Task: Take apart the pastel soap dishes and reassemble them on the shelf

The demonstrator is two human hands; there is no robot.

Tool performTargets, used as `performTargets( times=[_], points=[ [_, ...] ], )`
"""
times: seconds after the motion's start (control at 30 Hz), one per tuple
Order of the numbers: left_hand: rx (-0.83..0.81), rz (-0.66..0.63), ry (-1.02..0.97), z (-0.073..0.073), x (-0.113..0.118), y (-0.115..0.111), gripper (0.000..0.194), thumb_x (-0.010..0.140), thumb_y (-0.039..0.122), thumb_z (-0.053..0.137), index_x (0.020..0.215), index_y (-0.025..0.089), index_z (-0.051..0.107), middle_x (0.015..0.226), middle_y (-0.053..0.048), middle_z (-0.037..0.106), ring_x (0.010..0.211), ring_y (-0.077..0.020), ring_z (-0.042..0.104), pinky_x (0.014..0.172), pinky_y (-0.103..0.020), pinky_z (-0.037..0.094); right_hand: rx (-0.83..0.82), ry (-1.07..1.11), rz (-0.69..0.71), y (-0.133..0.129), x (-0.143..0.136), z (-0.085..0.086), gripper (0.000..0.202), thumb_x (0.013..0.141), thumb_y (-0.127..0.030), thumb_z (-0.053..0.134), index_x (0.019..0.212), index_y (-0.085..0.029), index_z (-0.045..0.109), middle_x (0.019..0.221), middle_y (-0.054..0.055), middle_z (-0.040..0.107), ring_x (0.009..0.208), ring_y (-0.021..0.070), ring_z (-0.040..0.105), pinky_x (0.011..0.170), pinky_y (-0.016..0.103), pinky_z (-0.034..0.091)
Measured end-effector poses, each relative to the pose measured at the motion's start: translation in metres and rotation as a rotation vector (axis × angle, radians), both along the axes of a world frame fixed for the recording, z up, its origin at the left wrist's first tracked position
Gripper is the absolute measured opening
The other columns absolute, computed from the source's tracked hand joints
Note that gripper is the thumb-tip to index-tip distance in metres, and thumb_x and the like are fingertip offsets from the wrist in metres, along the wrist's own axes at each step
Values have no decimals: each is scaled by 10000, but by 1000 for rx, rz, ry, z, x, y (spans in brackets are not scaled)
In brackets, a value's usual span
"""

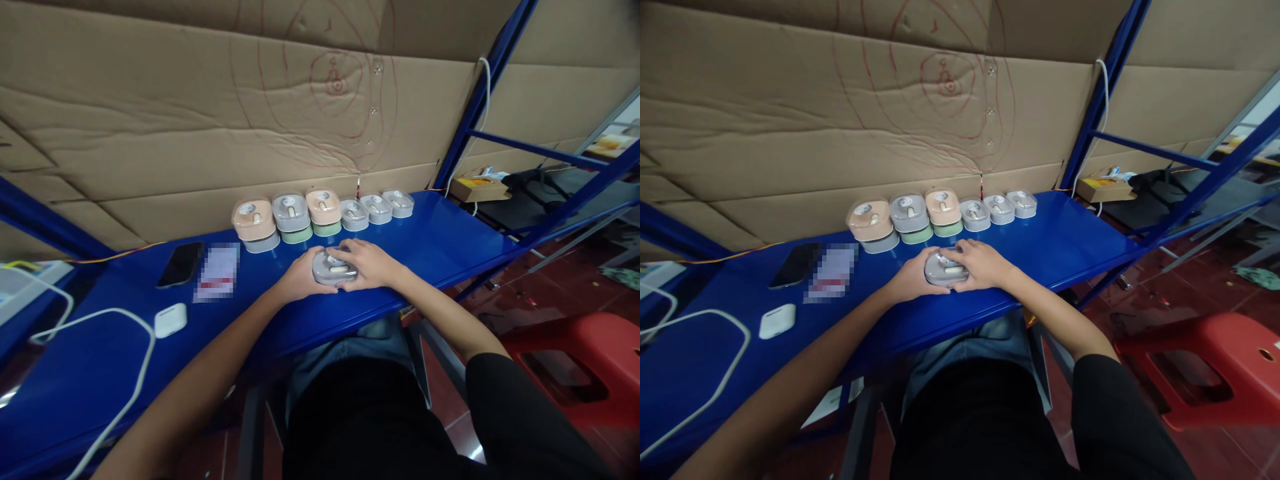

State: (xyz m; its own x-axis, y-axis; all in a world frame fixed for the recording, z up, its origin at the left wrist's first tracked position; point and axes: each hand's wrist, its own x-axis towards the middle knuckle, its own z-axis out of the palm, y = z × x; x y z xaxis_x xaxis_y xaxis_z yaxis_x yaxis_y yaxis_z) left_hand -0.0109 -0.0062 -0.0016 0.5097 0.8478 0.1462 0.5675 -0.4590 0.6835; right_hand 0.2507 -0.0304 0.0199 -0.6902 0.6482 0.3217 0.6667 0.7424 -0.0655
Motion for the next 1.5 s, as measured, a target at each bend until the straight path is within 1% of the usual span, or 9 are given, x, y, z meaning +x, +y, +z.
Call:
performTargets(
  times=[0.13, 0.5, 0.77, 0.93, 1.1, 1.2, 1.33, 1.43, 1.5],
  points=[
    [-24, -31, -12, 4, -1, 0, 1116, 567, 563, 1050, 1500, 226, 538, 1482, -158, 721, 1379, -440, 705, 1171, -563, 565, 32, -70, -28, -6, -5, 3, 867, 892, -639, 847, 1603, -200, 616, 1312, 201, 687, 1070, 362, 675, 927, 495, 572],
    [-120, -141, -111, 11, -9, 5, 992, 580, 535, 1048, 1406, 231, 590, 1414, -127, 761, 1345, -408, 715, 1163, -558, 559, 48, -74, 18, -3, -3, 1, 927, 891, -667, 828, 1637, -175, 583, 1313, 214, 692, 1112, 382, 671, 976, 545, 575],
    [-55, -130, -102, 6, -8, 6, 950, 563, 536, 1063, 1356, 235, 635, 1364, -128, 765, 1297, -422, 726, 1137, -592, 556, 24, -30, 56, 0, 1, 2, 909, 885, -647, 842, 1638, -198, 601, 1382, 222, 664, 1162, 387, 668, 972, 537, 592],
    [-90, -126, -117, 4, -8, 6, 952, 576, 532, 1056, 1364, 231, 615, 1365, -127, 753, 1290, -413, 721, 1123, -581, 561, -10, 31, 51, 1, 0, -1, 902, 930, -710, 798, 1655, -217, 586, 1360, 193, 655, 1154, 356, 643, 946, 494, 597],
    [-95, -125, -141, 0, -8, 6, 958, 569, 534, 1063, 1353, 225, 608, 1380, -141, 724, 1311, -415, 701, 1134, -585, 551, -14, -12, 38, 0, -4, 0, 901, 948, -752, 767, 1657, -226, 585, 1332, 196, 645, 1105, 354, 634, 929, 514, 600],
    [-84, -130, -125, 1, -8, 6, 957, 588, 535, 1057, 1370, 223, 601, 1383, -139, 714, 1317, -410, 693, 1141, -590, 549, -57, 16, 52, 1, 1, -3, 923, 950, -715, 785, 1704, -247, 527, 1395, 201, 626, 1180, 378, 634, 978, 554, 606],
    [-83, -134, -83, 3, -10, 6, 969, 609, 540, 1043, 1408, 221, 596, 1412, -147, 702, 1332, -407, 685, 1160, -612, 544, -192, 177, 145, 5, 14, -11, 1004, 923, -662, 858, 1758, -295, 438, 1504, 176, 586, 1351, 374, 612, 1143, 580, 565],
    [-69, -157, -71, 5, -9, 5, 975, 596, 533, 1047, 1420, 247, 611, 1462, -145, 693, 1387, -412, 661, 1204, -629, 519, -273, 266, 166, 4, 25, -17, 1038, 894, -663, 901, 1760, -331, 436, 1434, 136, 615, 1321, 342, 638, 1154, 570, 565],
    [-63, -160, -61, 6, -9, 4, 998, 581, 531, 1050, 1434, 253, 615, 1512, -157, 674, 1446, -426, 630, 1246, -635, 489, -276, 284, 168, 0, 32, -20, 1038, 879, -688, 907, 1745, -322, 468, 1403, 132, 631, 1300, 338, 651, 1147, 570, 568]
  ],
)
